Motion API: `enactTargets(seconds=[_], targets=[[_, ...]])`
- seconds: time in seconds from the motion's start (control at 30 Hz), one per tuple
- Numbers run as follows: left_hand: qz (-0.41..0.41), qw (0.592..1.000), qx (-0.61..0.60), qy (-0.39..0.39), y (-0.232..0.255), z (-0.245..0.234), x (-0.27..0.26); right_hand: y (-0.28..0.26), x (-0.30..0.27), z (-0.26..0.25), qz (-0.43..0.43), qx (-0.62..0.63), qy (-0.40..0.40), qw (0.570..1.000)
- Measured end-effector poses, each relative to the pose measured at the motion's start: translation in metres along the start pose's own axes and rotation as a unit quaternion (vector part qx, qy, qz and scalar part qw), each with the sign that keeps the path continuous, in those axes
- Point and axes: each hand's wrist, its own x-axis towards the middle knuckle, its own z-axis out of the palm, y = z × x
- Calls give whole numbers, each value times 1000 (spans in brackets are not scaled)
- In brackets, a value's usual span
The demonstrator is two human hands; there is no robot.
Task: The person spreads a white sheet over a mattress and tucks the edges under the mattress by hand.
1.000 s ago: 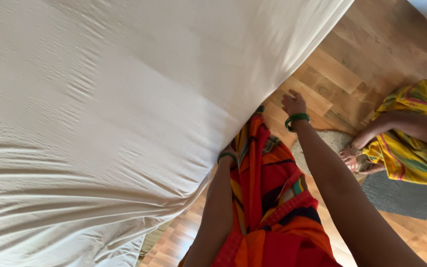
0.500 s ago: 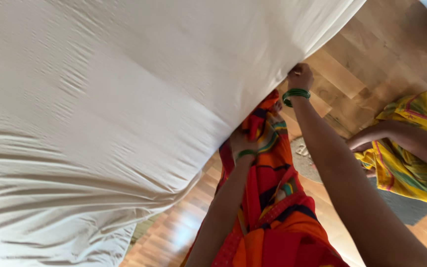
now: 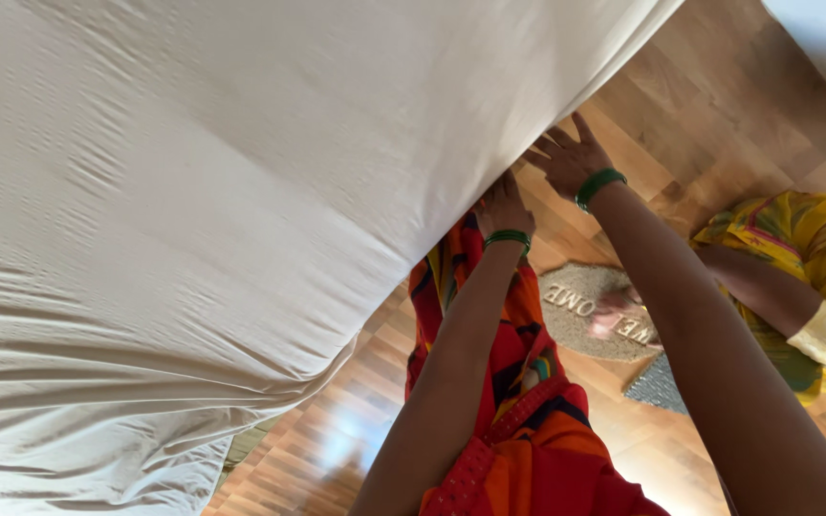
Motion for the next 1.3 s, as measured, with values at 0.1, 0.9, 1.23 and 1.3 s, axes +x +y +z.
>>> enactTargets(seconds=[0.1, 0.9, 1.23, 1.3], targets=[[-20, 999, -21, 29, 9, 11, 1, 2, 5, -4, -14, -38, -27, 999], [13, 994, -70, -87, -29, 8, 52, -13, 44, 16, 2, 192, 10, 981], [44, 991, -55, -116, -29, 4, 63, 81, 5, 12, 116, 144, 212, 960], [45, 990, -52, -125, -36, 12, 57, 97, 17, 9, 103, 108, 133, 980]])
